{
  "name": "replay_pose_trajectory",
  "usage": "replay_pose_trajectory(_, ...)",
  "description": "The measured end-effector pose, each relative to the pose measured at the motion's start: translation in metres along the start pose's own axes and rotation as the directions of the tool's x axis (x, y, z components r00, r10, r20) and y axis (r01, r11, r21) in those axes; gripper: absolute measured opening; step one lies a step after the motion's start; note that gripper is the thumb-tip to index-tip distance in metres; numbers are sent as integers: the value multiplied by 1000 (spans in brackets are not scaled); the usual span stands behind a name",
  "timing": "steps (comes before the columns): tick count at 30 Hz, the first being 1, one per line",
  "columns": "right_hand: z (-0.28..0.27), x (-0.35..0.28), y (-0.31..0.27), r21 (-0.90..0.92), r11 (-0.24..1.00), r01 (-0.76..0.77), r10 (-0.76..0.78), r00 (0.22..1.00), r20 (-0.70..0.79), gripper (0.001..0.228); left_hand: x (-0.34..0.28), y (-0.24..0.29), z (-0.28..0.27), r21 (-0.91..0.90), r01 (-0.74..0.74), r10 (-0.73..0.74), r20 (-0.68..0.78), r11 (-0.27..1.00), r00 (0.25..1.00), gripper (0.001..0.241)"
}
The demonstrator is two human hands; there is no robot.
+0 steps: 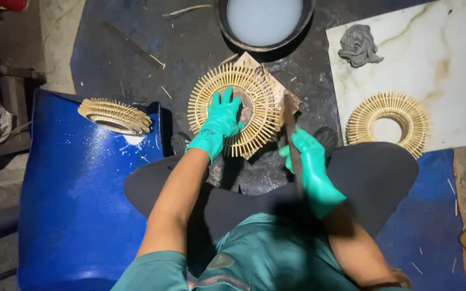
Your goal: Assembling and shaping circular bamboo decorative components using hand tools and adhesive.
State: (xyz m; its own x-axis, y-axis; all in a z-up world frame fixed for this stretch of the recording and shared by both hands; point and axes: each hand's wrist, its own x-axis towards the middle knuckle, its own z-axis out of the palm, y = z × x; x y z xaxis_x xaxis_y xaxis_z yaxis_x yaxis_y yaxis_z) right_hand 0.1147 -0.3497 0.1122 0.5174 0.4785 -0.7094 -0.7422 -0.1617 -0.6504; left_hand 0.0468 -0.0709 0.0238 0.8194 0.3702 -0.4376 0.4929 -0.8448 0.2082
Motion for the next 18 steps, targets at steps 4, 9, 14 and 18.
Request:
replay_pose_trajectory(4,-5,10,9,45,998,-39,41,998,-55,44,2,-2,4,-5,-19,19,-12,1000,1000,87)
replay_pose_trajectory(9,-7,13,23,57,994,95,-94,995,-26,45,-6,-8,-1,48,-105,107,-30,993,994,75)
replay_pose_trajectory(14,-2,3,13,-63,998,16,-15,1000,8,45,0,-13,23,75,-45,51,-73,996,996,81)
replay_pose_trajectory(18,-1,9,21,37,999,16,-14,999,-52,42,3,-11,26,-15,44,-46,-184,999,982,104)
